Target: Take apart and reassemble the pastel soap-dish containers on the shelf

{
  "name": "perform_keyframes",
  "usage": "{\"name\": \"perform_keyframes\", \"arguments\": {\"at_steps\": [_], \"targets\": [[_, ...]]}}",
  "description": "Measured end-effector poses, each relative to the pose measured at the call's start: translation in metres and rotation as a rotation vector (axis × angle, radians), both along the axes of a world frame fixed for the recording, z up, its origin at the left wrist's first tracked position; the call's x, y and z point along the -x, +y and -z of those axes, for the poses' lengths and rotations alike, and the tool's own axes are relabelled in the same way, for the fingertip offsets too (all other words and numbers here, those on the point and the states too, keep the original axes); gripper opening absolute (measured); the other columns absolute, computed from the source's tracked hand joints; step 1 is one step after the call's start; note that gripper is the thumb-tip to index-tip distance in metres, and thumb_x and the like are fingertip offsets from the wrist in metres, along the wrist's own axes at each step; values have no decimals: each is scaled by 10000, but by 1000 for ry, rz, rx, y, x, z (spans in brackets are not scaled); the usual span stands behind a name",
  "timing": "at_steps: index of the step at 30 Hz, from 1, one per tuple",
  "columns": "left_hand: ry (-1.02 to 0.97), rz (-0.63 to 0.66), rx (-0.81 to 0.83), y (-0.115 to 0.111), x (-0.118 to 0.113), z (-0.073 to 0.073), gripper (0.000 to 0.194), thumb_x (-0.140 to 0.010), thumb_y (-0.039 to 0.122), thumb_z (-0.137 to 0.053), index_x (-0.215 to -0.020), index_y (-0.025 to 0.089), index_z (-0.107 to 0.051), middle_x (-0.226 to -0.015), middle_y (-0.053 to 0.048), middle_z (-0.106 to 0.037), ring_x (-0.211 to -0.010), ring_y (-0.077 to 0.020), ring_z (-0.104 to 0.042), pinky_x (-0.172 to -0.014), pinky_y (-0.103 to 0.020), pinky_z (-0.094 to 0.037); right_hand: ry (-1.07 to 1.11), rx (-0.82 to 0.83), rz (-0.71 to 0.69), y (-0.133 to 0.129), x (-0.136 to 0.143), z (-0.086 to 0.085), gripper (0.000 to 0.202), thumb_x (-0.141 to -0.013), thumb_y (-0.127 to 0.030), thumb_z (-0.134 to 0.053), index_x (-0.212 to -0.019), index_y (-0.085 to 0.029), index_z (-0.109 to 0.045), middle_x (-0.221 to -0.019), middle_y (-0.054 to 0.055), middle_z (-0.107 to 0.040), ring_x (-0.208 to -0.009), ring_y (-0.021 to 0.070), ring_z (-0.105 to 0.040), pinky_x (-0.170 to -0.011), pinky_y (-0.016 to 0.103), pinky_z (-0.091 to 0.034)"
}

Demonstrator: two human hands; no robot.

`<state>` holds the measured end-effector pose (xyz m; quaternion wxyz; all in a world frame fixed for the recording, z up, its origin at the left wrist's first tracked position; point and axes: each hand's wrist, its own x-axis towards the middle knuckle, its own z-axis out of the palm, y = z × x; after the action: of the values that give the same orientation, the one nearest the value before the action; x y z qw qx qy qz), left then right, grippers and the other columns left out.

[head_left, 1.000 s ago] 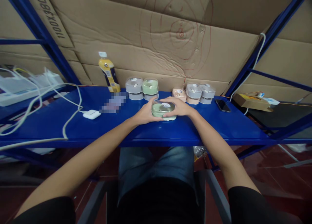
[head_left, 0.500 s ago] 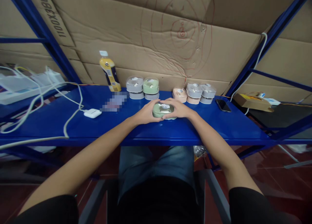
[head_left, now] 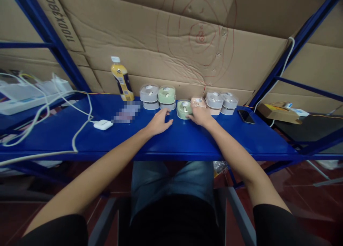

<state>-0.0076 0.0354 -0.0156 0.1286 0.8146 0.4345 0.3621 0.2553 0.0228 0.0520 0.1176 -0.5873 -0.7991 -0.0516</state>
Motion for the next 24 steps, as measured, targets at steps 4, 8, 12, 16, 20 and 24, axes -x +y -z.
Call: {"name": "perform_keyframes", "arguments": {"at_steps": [4,8,12,16,20,24], "targets": [[-3,-7,19,-1,-2,-1,418,-908,409,-708,-1267,223,-603,-1287,-150,-734,-1264,-382,-718,-1149,-609,-581,86,-124,14,7,13,-4,406,-1013,-263,-698,-1393,-123,-696,-1361,287,-760,-1355,477,-669,-1192,640,-482],[31,-22,-10,0,-4,0,347,-918,377,-695,-1219,219,-624,-1257,-142,-722,-1253,-378,-709,-1149,-589,-580,146,-167,60,11,40,-21,403,-1113,-440,-521,-1291,-151,-739,-1227,252,-808,-1201,457,-757,-1081,604,-558],[115,-68,-53,0,-5,2,186,-928,327,-682,-1082,224,-663,-1167,-138,-702,-1230,-390,-693,-1146,-588,-572,223,-156,87,35,93,-34,619,-1012,-575,-679,-1373,-72,-683,-1329,304,-770,-1254,483,-744,-1055,576,-595],[168,-100,-52,0,-7,2,105,-937,286,-669,-1011,212,-675,-1138,-146,-689,-1207,-387,-694,-1124,-569,-588,296,-150,216,64,145,-37,862,-856,-552,-846,-1486,-21,-591,-1466,359,-679,-1352,500,-688,-1114,615,-569],[199,-104,-41,1,-9,2,105,-941,247,-668,-1032,198,-682,-1132,-146,-701,-1218,-377,-683,-1141,-548,-581,305,-128,317,73,166,-36,986,-843,-552,-856,-1563,23,-505,-1500,396,-639,-1406,493,-654,-1081,579,-586],[152,-93,-39,3,-10,4,95,-904,238,-708,-995,214,-693,-1105,-131,-707,-1216,-373,-674,-1140,-562,-581,303,-91,290,74,165,-37,925,-873,-531,-833,-1574,-13,-523,-1496,377,-658,-1392,479,-668,-1078,585,-580]]}}
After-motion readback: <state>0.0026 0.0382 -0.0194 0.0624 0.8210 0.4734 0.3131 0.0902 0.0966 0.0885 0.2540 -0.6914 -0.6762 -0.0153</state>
